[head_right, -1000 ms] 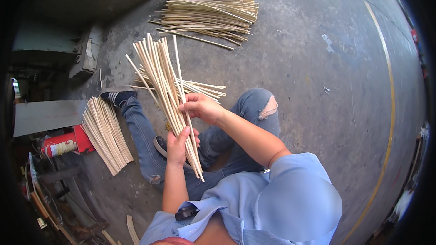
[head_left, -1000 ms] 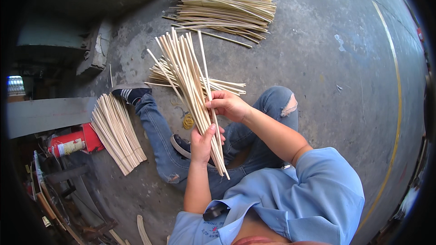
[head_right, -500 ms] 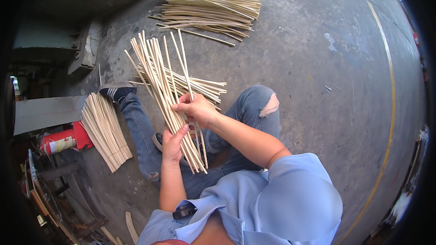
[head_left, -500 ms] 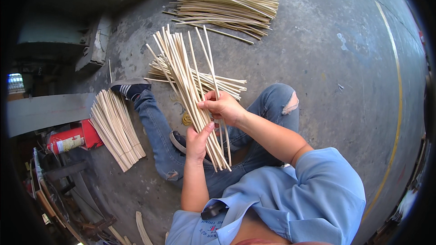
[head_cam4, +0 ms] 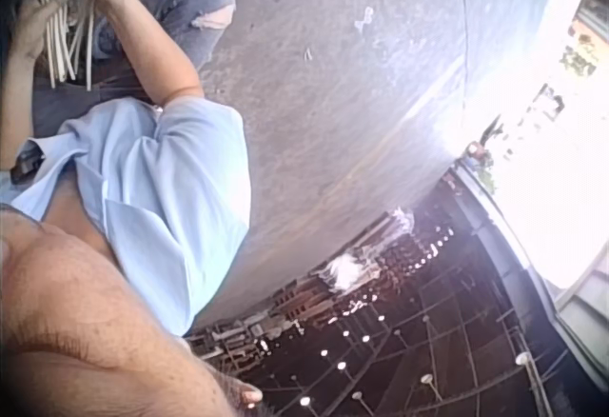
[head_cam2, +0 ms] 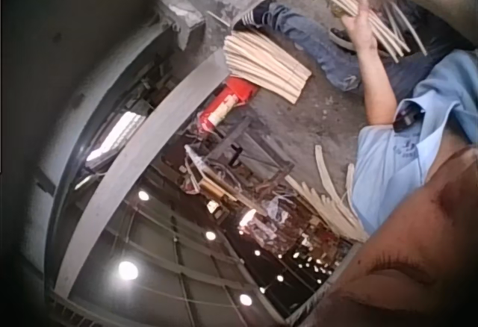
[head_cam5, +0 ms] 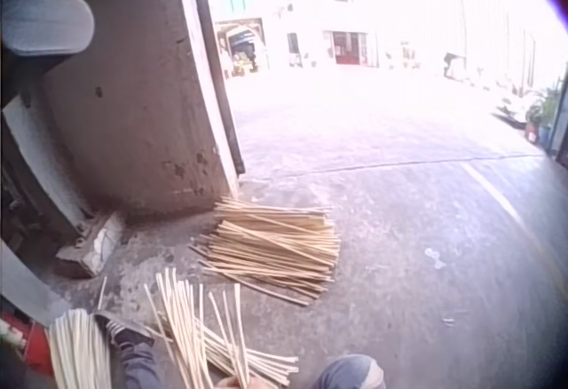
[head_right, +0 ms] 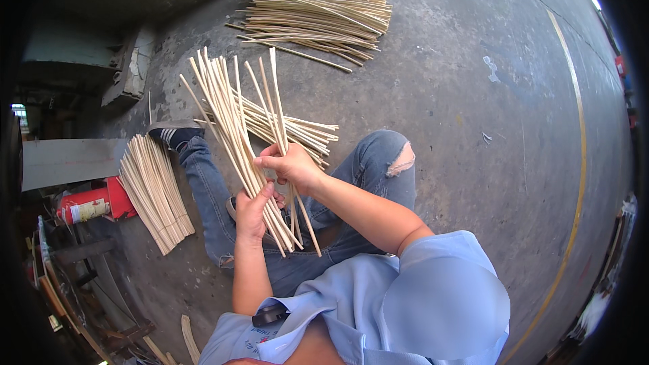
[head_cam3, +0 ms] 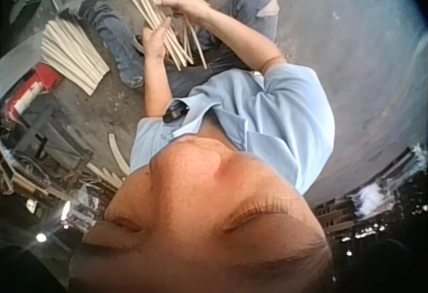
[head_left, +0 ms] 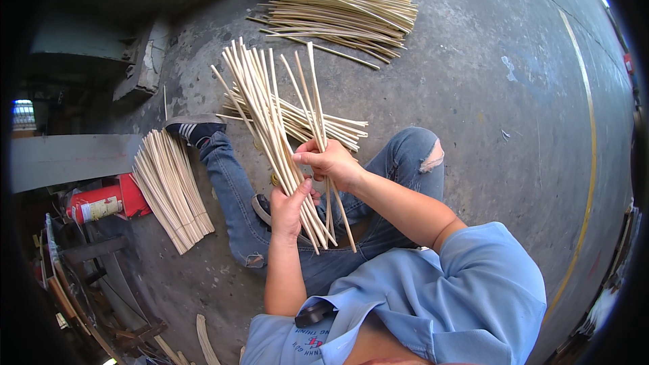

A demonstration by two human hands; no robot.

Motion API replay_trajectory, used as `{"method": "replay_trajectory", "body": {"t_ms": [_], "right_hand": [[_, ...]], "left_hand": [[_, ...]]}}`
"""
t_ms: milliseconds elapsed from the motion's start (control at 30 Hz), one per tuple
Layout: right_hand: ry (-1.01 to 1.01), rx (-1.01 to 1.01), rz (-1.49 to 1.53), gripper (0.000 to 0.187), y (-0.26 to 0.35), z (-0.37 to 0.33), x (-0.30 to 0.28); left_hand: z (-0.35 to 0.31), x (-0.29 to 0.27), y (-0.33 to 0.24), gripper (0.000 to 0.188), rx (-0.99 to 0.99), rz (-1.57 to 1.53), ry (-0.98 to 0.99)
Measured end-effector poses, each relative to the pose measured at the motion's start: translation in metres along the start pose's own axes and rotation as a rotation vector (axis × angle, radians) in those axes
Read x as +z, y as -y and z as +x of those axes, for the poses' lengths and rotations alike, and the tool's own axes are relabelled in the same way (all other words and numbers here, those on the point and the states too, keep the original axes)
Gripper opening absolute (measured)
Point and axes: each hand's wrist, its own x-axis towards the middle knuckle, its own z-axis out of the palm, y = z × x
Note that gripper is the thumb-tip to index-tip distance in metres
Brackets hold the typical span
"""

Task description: The person sits on the floor and gathers thin wooden sticks into bundles. They align the sticks by hand, secure them with rubber bands, and place the finished bundles on the floor.

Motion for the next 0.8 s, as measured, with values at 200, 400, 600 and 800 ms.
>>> {"method": "replay_trajectory", "body": {"t_ms": [200,400,600,800], "right_hand": [[-0.052,-0.017,-0.073,0.025,0.004,-0.004,0.010],[-0.126,-0.086,-0.203,0.015,-0.002,-0.001,0.005],[-0.137,-0.134,0.042,0.010,-0.022,0.007,-0.001],[-0.064,-0.022,0.162,0.019,-0.016,0.005,-0.008]], "left_hand": [[-0.001,0.002,-0.001,0.017,0.015,0.021,0.013],[0.001,0.006,0.002,0.020,0.028,0.087,0.020],[0.001,0.006,0.005,0.020,0.043,-0.024,-0.033],[0.000,-0.006,-0.004,0.023,-0.025,-0.013,-0.014]]}}
